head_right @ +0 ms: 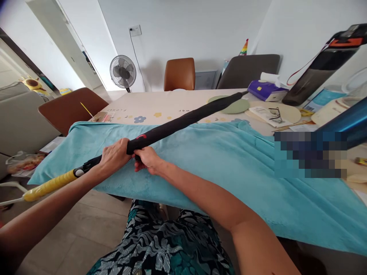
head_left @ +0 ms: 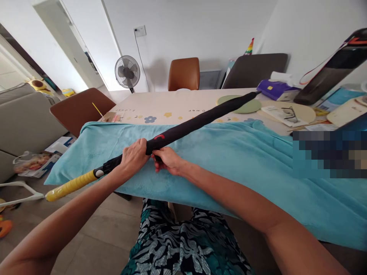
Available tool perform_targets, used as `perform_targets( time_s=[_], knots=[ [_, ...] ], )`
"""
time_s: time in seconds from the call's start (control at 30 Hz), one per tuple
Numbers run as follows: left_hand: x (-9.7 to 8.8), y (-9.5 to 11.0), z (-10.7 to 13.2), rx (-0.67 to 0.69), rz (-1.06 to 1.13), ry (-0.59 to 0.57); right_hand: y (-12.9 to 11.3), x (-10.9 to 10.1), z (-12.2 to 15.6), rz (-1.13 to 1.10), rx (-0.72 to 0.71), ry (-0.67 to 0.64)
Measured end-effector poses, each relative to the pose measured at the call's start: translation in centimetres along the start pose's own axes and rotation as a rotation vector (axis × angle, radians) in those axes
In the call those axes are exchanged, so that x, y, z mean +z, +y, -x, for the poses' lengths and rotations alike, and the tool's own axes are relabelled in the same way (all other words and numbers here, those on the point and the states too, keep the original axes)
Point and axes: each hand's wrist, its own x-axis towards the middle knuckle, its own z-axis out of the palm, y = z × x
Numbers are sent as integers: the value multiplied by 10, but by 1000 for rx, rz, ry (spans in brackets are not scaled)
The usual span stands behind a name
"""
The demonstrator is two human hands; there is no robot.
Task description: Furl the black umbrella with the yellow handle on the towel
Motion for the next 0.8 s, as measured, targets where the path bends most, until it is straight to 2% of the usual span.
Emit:
perform_targets(
  time_s=[0.13,0.37,0.53,0.7,0.8],
  knots=[
    [10,2,-3,37,-67,72,-1,-6,-5,5,8,-22],
    [21,3,-4,64,-109,85,1,-11,-3,113,26,-20],
    [24,4,-1,111,-159,95,-1,-9,-1,107,35,8],
    [15,-5,4,202,-32,-33,4,-7,-6,86,-12,35],
    [4,-22,-3,263,178,-201,8,-8,-6,108,-19,29]
  ],
)
